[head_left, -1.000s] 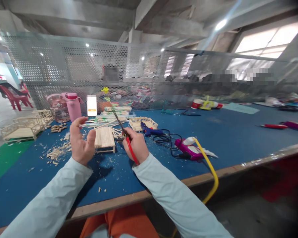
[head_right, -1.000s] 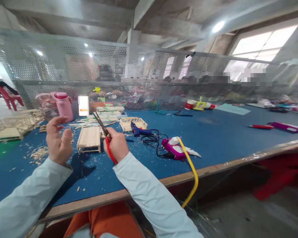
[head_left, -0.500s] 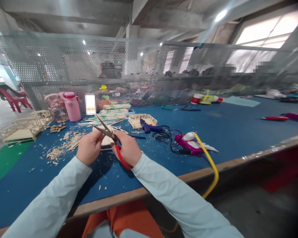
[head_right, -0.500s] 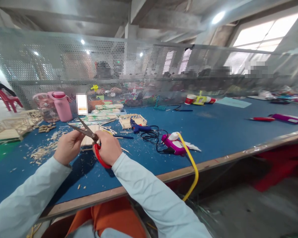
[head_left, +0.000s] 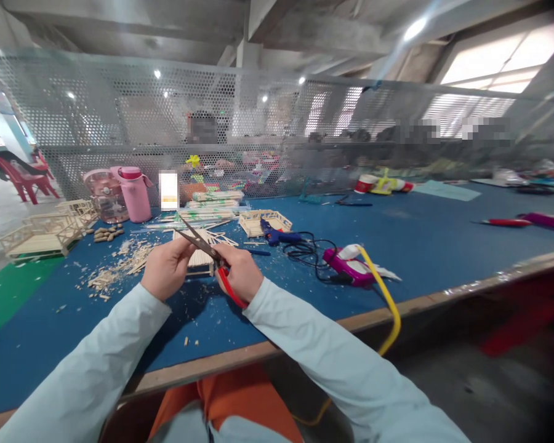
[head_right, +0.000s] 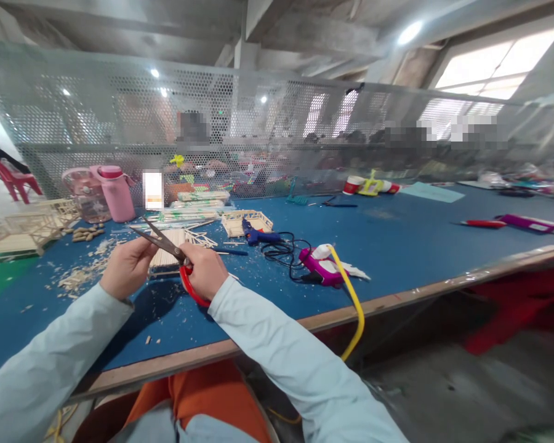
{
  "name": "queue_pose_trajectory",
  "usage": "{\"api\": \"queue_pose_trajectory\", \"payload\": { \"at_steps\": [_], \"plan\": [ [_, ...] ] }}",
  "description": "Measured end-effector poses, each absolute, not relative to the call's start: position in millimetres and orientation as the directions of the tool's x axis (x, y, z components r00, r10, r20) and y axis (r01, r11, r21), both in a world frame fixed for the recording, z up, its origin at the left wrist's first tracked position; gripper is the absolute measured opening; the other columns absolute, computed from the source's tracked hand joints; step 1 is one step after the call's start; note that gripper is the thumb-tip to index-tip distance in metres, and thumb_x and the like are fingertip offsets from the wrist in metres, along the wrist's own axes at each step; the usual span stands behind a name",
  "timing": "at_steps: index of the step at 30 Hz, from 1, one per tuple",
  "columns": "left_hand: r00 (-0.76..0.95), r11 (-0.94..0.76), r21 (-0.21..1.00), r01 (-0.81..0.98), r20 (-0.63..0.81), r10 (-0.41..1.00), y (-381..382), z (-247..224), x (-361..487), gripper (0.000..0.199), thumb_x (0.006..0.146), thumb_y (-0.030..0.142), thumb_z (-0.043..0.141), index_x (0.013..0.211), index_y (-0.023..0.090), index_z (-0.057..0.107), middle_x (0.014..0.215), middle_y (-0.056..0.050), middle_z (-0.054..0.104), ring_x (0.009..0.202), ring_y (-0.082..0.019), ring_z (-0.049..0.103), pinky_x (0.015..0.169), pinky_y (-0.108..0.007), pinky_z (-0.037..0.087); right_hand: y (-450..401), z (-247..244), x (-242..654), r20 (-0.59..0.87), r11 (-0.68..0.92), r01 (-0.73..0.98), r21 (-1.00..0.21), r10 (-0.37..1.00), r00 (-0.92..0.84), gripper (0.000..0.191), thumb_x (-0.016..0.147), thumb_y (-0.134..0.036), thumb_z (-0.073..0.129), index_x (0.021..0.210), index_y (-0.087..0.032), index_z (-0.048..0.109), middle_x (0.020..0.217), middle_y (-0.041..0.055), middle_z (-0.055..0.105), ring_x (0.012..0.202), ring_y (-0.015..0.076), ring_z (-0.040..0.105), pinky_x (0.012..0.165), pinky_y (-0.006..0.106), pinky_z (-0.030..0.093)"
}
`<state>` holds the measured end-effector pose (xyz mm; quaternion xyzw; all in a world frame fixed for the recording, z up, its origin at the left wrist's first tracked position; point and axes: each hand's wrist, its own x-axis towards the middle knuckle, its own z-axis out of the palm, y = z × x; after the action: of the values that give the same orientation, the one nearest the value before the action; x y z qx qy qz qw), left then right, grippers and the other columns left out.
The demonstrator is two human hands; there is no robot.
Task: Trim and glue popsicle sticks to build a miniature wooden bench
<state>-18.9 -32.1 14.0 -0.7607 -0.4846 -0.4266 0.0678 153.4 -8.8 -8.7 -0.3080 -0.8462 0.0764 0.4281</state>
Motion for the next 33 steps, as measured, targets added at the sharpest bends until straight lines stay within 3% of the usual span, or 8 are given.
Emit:
{"api": "queue_pose_trajectory", "payload": {
  "at_steps": [7, 14, 21, 23, 29, 33],
  "plan": [
    [0.147, -0.519, 0.367, 0.772, 0.691, 0.708, -27.2, 10.7, -21.0, 0.031, 0.084, 0.03, 0.039, 0.086, 0.017, 0.067, 0.068, -0.004, 0.068, 0.059, -0.015, 0.059, 0.055, -0.022, 0.04, -9.7, -2.3, 156.7, 0.609, 0.78, 0.422, -0.462, 0.625, -0.487, 0.023, 0.06, -0.006, 0.044, 0.077, -0.017, 0.055, 0.054, -0.0044, 0.042, 0.048, 0.0093, 0.037, 0.049, 0.019, 0.03],
    [0.116, -0.488, 0.415, 0.768, 0.659, 0.743, -28.1, 12.7, -18.7, 0.032, 0.084, 0.032, 0.038, 0.077, 0.016, 0.066, 0.065, -0.003, 0.068, 0.058, -0.015, 0.059, 0.055, -0.022, 0.04, -7.5, 4.6, 160.3, 0.568, 0.781, 0.414, -0.468, 0.625, -0.535, 0.015, 0.06, -0.009, 0.043, 0.07, -0.018, 0.05, 0.054, -0.0042, 0.041, 0.05, 0.0098, 0.038, 0.05, 0.02, 0.032],
    [0.18, -0.512, 0.354, 0.783, 0.659, 0.731, -28.6, 8.7, -16.3, 0.029, 0.081, 0.026, 0.04, 0.08, 0.019, 0.068, 0.07, -0.006, 0.069, 0.068, -0.02, 0.063, 0.06, -0.026, 0.042, -4.6, -5.1, 152.1, 0.675, 0.794, 0.489, -0.362, 0.585, -0.449, 0.031, 0.059, -0.012, 0.048, 0.089, -0.018, 0.052, 0.085, 0.0061, 0.056, 0.078, 0.0186, 0.051, 0.072, 0.028, 0.041],
    [0.195, -0.519, 0.347, 0.781, 0.655, 0.73, -29.6, 8.8, -15.7, 0.029, 0.081, 0.025, 0.04, 0.082, 0.018, 0.069, 0.072, -0.007, 0.07, 0.07, -0.021, 0.063, 0.06, -0.026, 0.042, -5.3, -6.4, 151.0, 0.679, 0.798, 0.479, -0.366, 0.58, -0.449, 0.031, 0.06, -0.011, 0.047, 0.09, -0.018, 0.052, 0.086, 0.0064, 0.057, 0.08, 0.0188, 0.052, 0.073, 0.028, 0.041],
    [0.156, -0.477, 0.315, 0.821, 0.68, 0.717, -31.9, 14.0, -16.3, 0.033, 0.083, 0.027, 0.037, 0.085, 0.015, 0.068, 0.06, -0.006, 0.066, 0.056, -0.018, 0.059, 0.051, -0.025, 0.037, -6.6, -6.0, 153.4, 0.646, 0.785, 0.491, -0.377, 0.603, -0.469, 0.026, 0.06, -0.009, 0.045, 0.082, -0.018, 0.054, 0.064, -0.0005, 0.051, 0.059, 0.0138, 0.046, 0.057, 0.022, 0.036],
    [0.153, -0.483, 0.337, 0.808, 0.671, 0.725, -28.9, 13.6, -20.2, 0.034, 0.083, 0.028, 0.037, 0.086, 0.015, 0.068, 0.068, -0.007, 0.069, 0.062, -0.019, 0.062, 0.055, -0.026, 0.04, -6.3, -2.6, 156.6, 0.619, 0.785, 0.491, -0.379, 0.609, -0.496, 0.021, 0.06, -0.009, 0.044, 0.077, -0.019, 0.053, 0.057, -0.0029, 0.046, 0.052, 0.0116, 0.04, 0.052, 0.02, 0.032]
  ]
}}
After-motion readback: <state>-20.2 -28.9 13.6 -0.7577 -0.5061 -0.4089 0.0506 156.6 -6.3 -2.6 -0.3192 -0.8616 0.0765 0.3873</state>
